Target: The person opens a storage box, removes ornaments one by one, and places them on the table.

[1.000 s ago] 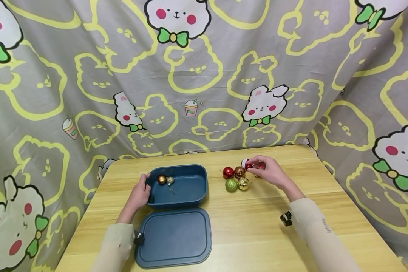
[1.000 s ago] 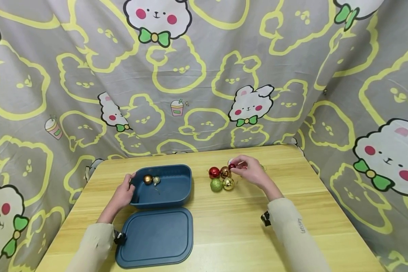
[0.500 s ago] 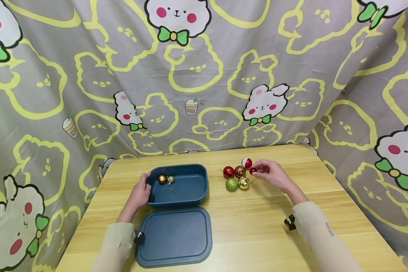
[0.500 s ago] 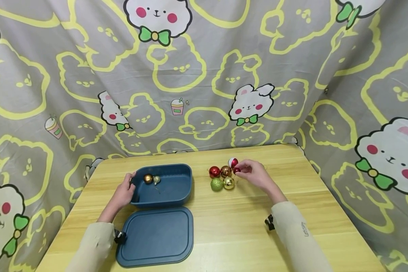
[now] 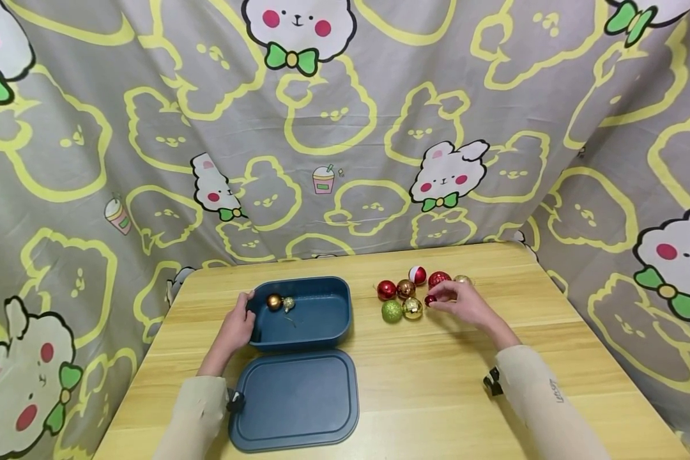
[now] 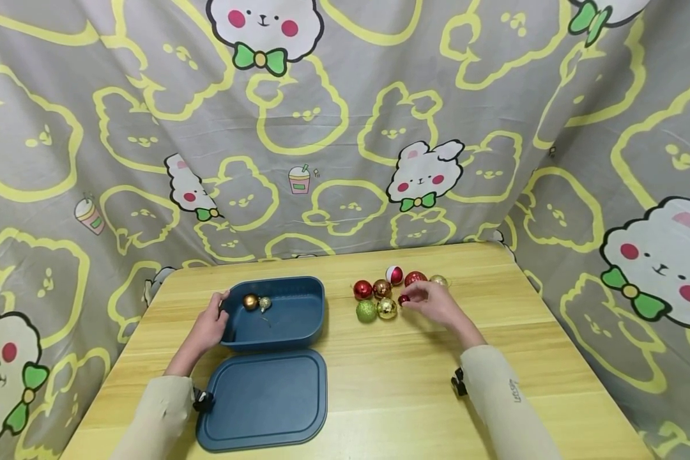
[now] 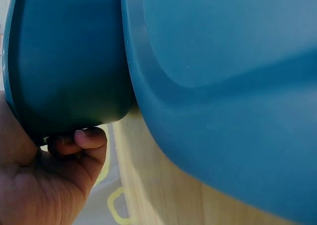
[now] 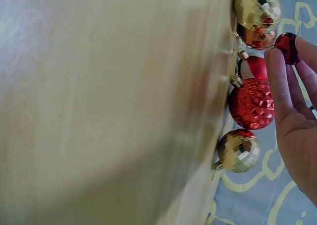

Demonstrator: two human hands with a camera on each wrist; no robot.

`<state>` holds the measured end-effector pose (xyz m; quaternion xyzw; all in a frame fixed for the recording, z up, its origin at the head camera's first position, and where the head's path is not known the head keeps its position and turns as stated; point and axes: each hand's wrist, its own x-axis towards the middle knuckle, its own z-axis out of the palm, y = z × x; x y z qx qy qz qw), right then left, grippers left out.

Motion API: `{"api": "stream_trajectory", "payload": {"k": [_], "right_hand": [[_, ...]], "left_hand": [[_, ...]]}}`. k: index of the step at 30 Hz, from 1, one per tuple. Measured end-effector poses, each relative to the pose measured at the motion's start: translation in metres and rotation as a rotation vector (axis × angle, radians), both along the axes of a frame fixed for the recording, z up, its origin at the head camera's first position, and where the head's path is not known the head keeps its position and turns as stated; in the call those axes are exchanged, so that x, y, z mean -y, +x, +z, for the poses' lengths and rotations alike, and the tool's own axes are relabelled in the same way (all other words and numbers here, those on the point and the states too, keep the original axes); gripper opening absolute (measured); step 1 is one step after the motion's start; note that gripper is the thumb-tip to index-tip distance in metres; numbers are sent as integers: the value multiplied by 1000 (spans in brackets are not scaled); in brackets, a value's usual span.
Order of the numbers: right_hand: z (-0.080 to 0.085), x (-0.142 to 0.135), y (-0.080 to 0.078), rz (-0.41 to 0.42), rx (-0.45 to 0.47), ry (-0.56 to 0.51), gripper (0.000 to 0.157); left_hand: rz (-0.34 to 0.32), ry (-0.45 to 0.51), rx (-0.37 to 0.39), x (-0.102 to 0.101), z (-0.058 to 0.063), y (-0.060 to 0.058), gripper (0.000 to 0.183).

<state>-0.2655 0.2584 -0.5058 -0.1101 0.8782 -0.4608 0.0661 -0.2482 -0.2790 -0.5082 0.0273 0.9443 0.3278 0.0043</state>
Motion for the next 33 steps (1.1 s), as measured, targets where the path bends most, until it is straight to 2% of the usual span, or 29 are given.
{"api": "stream_trajectory", "payload": {"k": [11,20,33], "right_hand": [[-11,1,-2,1,40,12,25],[-15,5,-2,-6,71,24,26],[-18,9,-4,-16,27,94,25]], "left_hand": [[5,-3,-7,0,1,1,46],[-7,-12,-13,1,-1,0,47],[-4,-11,-7,2,-2,0,47]]}}
